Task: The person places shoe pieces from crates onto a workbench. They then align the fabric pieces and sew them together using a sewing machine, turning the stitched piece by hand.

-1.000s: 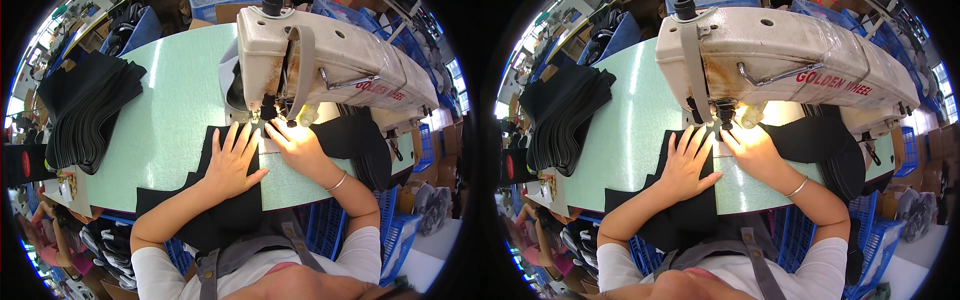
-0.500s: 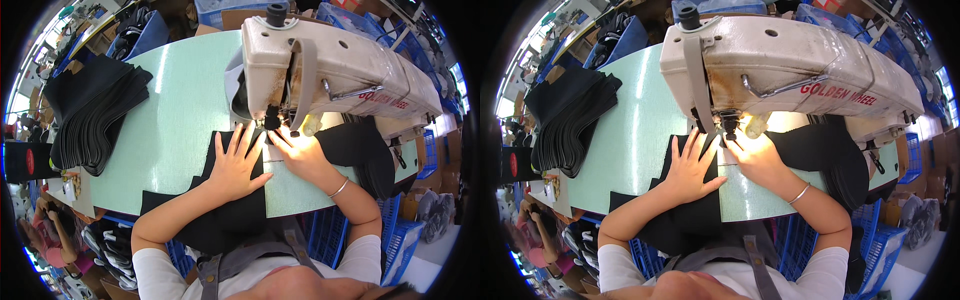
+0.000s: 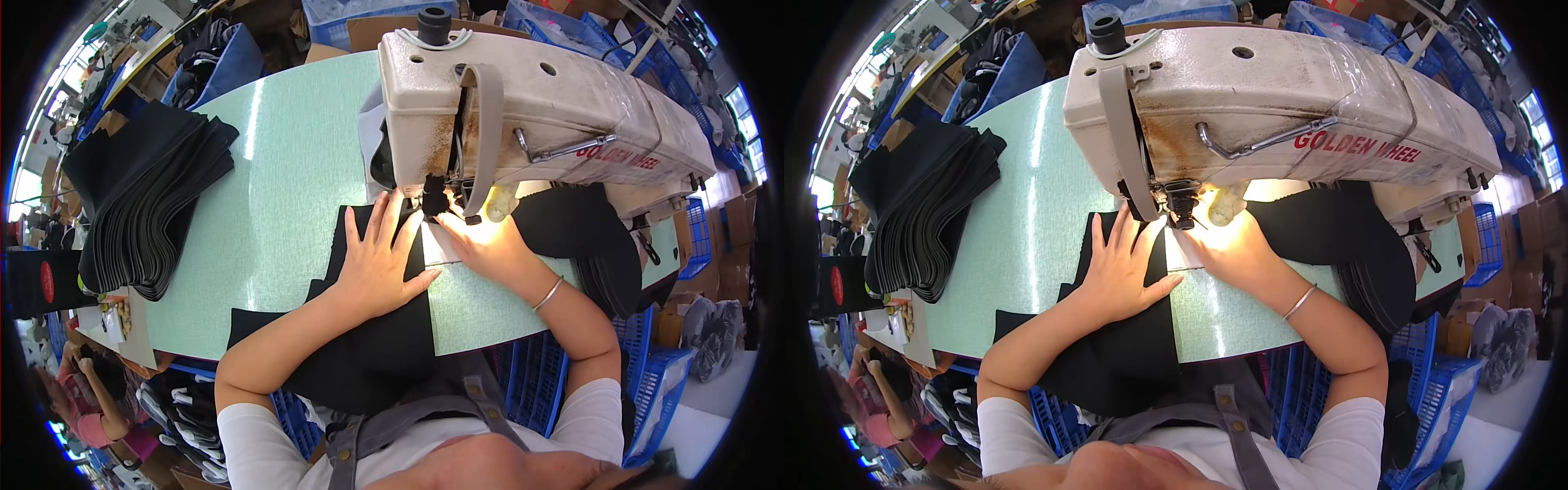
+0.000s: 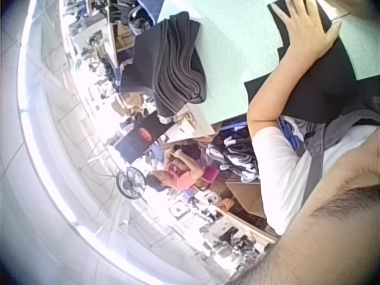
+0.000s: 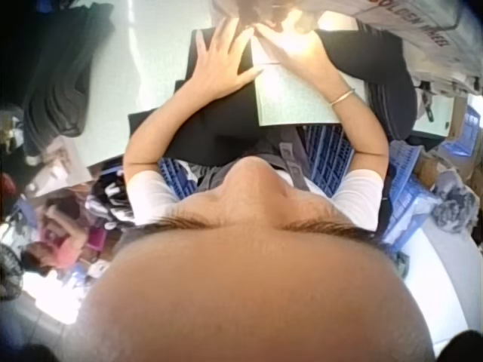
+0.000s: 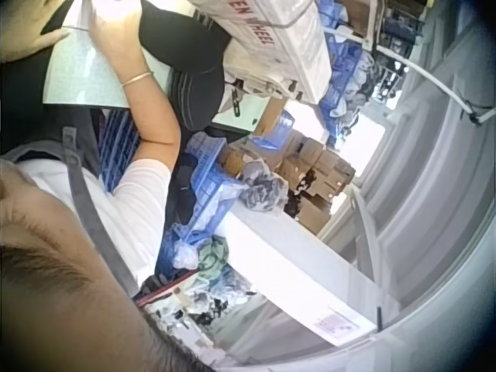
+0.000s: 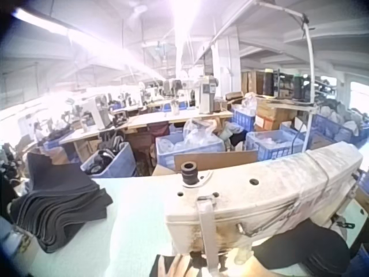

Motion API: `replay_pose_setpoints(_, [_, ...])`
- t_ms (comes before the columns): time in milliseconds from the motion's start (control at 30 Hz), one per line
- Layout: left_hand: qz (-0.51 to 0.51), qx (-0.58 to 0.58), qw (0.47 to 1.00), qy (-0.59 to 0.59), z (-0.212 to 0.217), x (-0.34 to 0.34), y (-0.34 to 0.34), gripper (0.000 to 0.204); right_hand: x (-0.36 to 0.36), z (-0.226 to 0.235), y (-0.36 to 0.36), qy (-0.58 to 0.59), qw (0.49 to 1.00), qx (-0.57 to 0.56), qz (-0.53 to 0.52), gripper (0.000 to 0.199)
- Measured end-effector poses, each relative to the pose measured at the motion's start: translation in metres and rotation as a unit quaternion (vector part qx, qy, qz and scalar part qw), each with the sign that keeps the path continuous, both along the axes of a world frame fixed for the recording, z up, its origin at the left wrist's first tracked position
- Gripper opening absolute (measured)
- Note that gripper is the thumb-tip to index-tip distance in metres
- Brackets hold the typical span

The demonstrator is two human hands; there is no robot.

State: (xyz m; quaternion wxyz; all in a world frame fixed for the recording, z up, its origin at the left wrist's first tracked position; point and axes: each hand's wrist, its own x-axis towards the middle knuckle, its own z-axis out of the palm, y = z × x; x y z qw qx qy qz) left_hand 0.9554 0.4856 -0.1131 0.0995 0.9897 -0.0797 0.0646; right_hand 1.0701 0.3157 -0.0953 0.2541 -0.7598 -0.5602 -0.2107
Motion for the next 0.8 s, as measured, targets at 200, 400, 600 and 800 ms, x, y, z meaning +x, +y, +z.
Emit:
replay_pose_setpoints(200, [-0.005,-0.019,1.0,0.019,0.007,-0.001,0.001,0.08,-0.001,0.001,0.001,0.018,1.0,-0.022,-0.009,0.018])
replay_pose_setpoints(400, [-0.048,-0.014,0.998,0.037,0.011,-0.003,0.012,0.081,0.001,-0.002,-0.001,0.013,1.0,-0.01,-0.005,0.02])
replay_pose_setpoints(600, [-0.05,0.01,0.999,0.005,0.004,-0.002,0.012,0.081,0.001,-0.007,-0.002,0.062,0.994,-0.08,-0.046,0.025])
replay_pose_setpoints(800, [-0.048,0.007,0.999,0.009,0.002,-0.001,0.013,0.081,0.001,-0.009,-0.004,0.042,0.997,-0.059,-0.034,0.024])
